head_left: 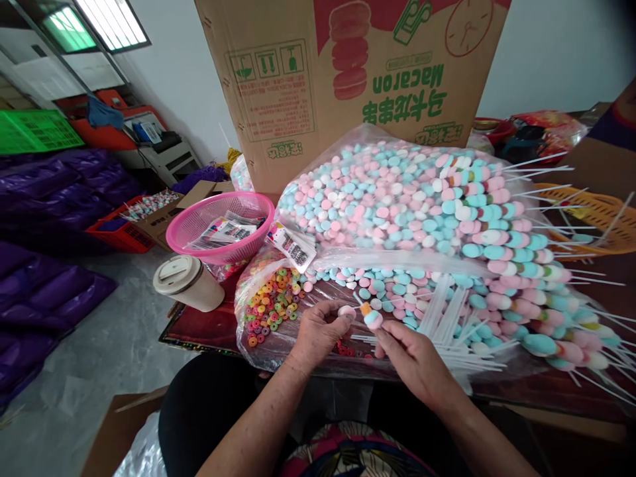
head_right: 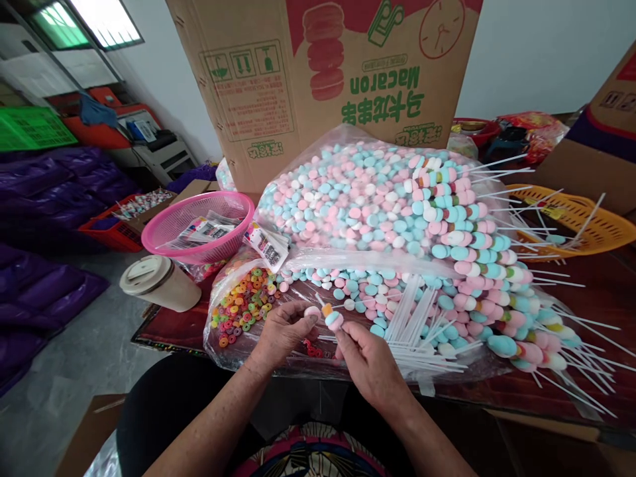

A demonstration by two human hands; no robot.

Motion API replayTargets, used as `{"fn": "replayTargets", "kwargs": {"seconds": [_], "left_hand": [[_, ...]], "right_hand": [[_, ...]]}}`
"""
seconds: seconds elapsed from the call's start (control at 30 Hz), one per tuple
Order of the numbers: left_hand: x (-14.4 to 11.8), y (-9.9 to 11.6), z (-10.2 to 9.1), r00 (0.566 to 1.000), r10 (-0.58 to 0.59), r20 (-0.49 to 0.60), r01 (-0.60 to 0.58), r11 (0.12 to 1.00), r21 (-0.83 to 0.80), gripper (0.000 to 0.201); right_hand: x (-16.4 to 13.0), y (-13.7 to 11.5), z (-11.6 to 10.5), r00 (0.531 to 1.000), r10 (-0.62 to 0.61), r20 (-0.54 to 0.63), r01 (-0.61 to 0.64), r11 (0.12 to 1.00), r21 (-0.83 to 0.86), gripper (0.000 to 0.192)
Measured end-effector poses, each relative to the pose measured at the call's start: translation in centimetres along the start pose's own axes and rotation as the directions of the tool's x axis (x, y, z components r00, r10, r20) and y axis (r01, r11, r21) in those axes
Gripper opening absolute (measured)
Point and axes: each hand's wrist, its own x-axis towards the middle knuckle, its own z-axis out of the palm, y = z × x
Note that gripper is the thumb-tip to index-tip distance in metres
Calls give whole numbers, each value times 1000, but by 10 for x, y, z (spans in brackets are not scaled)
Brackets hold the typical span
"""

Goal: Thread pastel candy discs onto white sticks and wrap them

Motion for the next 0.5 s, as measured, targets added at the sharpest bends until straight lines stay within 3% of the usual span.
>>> {"fn": "replayTargets", "kwargs": {"seconds": [0.07,0.17,0.27,0.37,0.43,0.5], "left_hand": [[0,-2,0,999,29,-22,-27,997,71,24],[-5,-4,2,995,99,3,-98,985,144,16],[-11,-3,4,991,111,70,-119,987,112,19],[-15,-2,3,988,22,155,-20,1000,-11,29],[-15,0,2,992,-39,119,51,994,-95,34],[-12,0,1,997,-77,6,77,985,-152,34]], "right_hand": [[-1,-2,-1,990,-113,-90,96,981,-170,32],[7,1,8,964,-212,-159,173,958,-229,24],[18,10,19,971,-211,-111,189,966,-178,23],[23,16,21,986,-151,-73,142,982,-122,27],[19,15,15,988,-141,-56,134,984,-122,29],[11,11,5,986,-157,-47,146,972,-184,30]]}}
